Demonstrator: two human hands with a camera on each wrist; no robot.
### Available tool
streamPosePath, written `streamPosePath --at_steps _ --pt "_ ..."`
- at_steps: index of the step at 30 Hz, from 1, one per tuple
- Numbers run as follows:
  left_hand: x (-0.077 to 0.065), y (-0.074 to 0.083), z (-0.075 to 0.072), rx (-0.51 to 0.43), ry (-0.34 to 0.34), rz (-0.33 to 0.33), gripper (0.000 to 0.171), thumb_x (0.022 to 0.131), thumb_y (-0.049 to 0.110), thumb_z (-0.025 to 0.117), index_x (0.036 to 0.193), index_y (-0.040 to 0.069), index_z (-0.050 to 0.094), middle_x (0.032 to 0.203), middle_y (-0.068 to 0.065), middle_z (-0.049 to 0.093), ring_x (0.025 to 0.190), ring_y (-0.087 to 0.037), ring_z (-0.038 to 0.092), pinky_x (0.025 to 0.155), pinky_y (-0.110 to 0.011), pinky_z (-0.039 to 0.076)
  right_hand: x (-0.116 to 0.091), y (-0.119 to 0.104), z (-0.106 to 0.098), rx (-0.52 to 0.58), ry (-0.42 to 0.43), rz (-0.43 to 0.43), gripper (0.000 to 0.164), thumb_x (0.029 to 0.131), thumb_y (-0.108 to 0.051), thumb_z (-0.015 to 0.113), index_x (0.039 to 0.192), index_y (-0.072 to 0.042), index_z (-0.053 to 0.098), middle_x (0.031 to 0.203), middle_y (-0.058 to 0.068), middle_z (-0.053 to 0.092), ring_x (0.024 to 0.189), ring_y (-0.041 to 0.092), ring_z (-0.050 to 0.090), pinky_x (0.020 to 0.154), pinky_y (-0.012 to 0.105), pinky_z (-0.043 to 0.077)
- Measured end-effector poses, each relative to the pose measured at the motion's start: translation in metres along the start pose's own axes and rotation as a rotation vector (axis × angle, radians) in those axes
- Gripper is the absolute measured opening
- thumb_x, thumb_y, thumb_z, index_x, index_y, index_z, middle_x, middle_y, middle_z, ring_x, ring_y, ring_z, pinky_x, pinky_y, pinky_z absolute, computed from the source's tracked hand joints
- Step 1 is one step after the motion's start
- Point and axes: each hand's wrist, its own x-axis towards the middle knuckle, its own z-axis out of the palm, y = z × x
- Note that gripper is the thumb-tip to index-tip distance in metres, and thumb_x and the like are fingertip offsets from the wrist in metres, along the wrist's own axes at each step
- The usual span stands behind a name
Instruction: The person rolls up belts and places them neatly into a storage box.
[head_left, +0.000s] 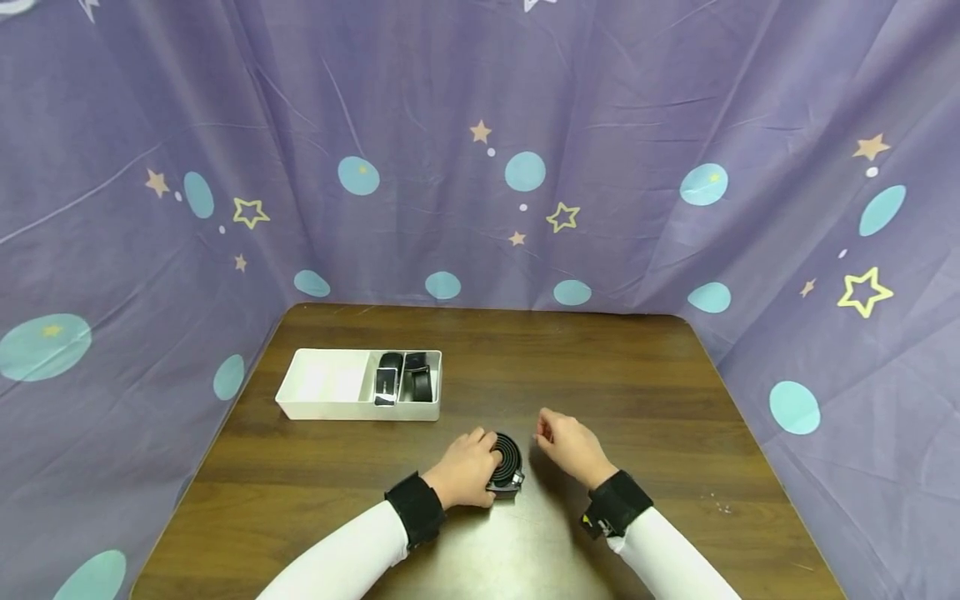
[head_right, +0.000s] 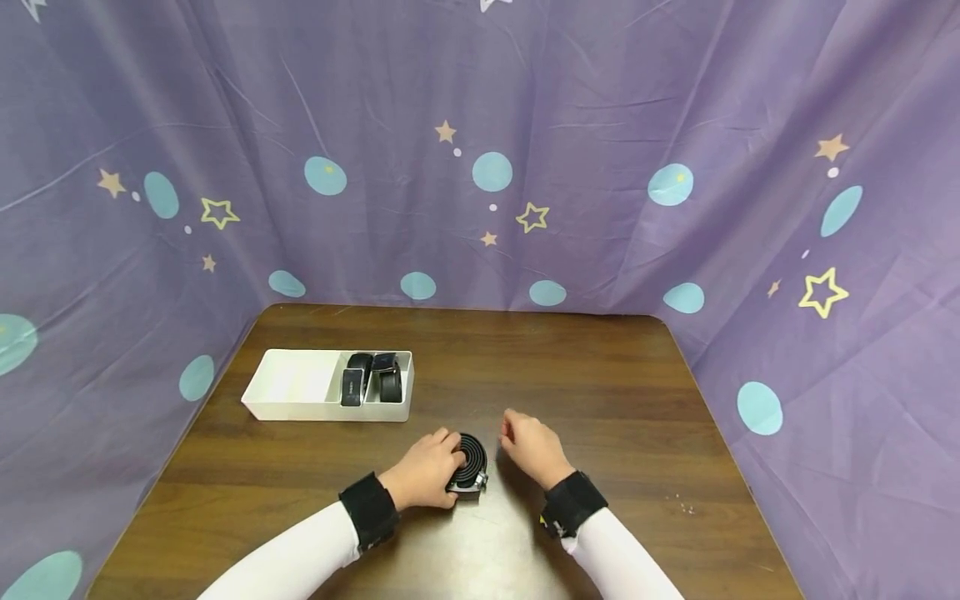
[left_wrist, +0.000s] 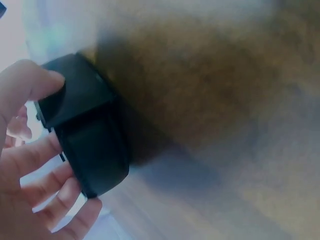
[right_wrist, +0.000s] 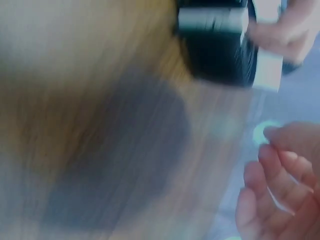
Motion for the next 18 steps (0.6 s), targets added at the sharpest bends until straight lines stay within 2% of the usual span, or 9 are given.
streamPosePath --at_steps 2,6,12,16,18 --pt "-0.001 0.002 0.003 0.011 0.01 -0.014 0.055 0.063 0.052 0.078 0.104 0.016 0.069 0.114 -0.004 0.057 0.101 -0.02 0.05 0.078 -0.031 0.046 0.002 0.009 0.001 -0.025 0.042 0.075 0.021 0.08 -0.012 0.073 0.077 -0.017 0.052 0.066 -0.008 0.05 0.057 0.007 0.044 0.049 0.026 0.035" --pt "-0.004 0.007 0.008 0.02 0.039 -0.05 0.057 0.066 0.053 0.079 0.107 0.015 0.068 0.119 -0.006 0.057 0.105 -0.021 0.05 0.081 -0.033 0.047 0.0 0.019 0.003 -0.041 0.052 0.163 0.02 0.08 -0.013 0.073 0.078 -0.015 0.053 0.065 -0.005 0.049 0.055 0.011 0.044 0.047 0.028 0.034" --pt "-0.007 0.008 0.008 -0.015 0.074 -0.073 0.056 0.066 0.052 0.08 0.107 0.015 0.068 0.118 -0.005 0.056 0.104 -0.021 0.049 0.081 -0.033 0.047 -0.002 0.024 0.007 -0.067 0.053 0.191 0.019 0.08 -0.014 0.071 0.079 -0.015 0.053 0.064 -0.005 0.049 0.054 0.012 0.045 0.046 0.029 0.034" --pt "-0.009 0.007 0.008 -0.061 0.092 -0.068 0.053 0.062 0.052 0.082 0.102 0.019 0.07 0.108 -0.001 0.056 0.096 -0.018 0.049 0.077 -0.031 0.045 -0.002 0.025 0.01 -0.079 0.035 0.208 0.018 0.081 -0.015 0.071 0.079 -0.015 0.053 0.064 -0.004 0.049 0.053 0.013 0.045 0.045 0.03 0.034" --pt "-0.012 0.007 0.007 -0.122 0.086 -0.084 0.049 0.06 0.052 0.082 0.097 0.022 0.07 0.102 0.003 0.055 0.093 -0.015 0.048 0.077 -0.03 0.044 -0.003 0.025 0.012 -0.082 0.024 0.217 0.018 0.081 -0.015 0.071 0.079 -0.015 0.053 0.064 -0.004 0.049 0.053 0.013 0.046 0.045 0.03 0.034"
